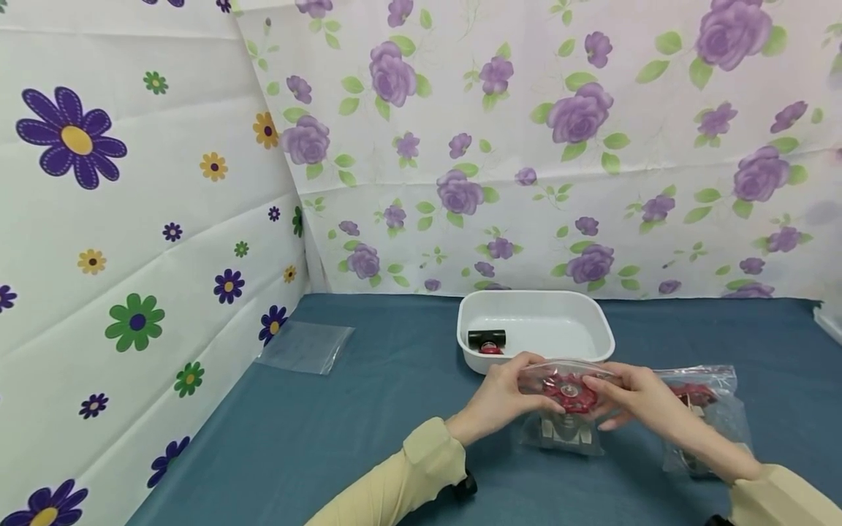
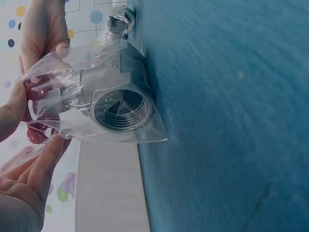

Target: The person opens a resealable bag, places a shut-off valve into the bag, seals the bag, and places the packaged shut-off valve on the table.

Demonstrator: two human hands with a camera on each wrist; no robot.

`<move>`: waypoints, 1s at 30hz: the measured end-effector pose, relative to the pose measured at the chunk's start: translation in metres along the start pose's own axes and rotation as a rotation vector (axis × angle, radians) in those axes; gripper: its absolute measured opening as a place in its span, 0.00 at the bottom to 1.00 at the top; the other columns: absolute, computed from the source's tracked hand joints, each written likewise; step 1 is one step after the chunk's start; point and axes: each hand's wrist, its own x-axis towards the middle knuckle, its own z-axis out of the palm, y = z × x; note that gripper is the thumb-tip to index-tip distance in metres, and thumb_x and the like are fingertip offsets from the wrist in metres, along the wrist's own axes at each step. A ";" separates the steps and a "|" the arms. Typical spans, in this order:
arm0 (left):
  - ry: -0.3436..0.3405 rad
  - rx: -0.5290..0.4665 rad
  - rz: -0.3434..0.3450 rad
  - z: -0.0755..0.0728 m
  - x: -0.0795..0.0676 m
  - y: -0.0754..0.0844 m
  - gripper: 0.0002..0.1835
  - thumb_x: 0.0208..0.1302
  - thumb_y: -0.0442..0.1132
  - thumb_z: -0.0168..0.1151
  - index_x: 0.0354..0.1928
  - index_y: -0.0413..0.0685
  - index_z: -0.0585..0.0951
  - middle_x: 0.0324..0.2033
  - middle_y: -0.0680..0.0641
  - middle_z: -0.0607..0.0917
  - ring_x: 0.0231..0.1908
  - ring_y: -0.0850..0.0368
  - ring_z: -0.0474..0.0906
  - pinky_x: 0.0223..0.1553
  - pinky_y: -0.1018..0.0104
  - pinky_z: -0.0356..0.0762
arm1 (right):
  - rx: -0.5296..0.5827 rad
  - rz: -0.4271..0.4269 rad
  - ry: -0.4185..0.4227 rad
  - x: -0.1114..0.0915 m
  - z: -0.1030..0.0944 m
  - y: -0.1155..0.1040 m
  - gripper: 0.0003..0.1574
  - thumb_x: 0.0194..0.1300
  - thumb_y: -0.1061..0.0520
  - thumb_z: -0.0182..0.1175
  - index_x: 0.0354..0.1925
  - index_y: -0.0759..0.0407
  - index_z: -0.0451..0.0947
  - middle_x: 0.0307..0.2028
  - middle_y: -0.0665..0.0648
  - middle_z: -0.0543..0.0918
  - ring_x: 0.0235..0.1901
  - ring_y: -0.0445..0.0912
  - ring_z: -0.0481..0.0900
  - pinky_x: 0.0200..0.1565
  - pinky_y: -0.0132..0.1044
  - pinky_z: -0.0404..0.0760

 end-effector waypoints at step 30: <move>-0.122 0.056 -0.170 -0.040 -0.020 0.005 0.32 0.48 0.37 0.71 0.56 0.50 0.68 0.47 0.53 0.76 0.41 0.62 0.76 0.35 0.70 0.75 | -0.196 -0.085 0.118 0.009 0.025 -0.007 0.14 0.66 0.56 0.53 0.38 0.68 0.78 0.32 0.59 0.79 0.32 0.46 0.80 0.30 0.39 0.79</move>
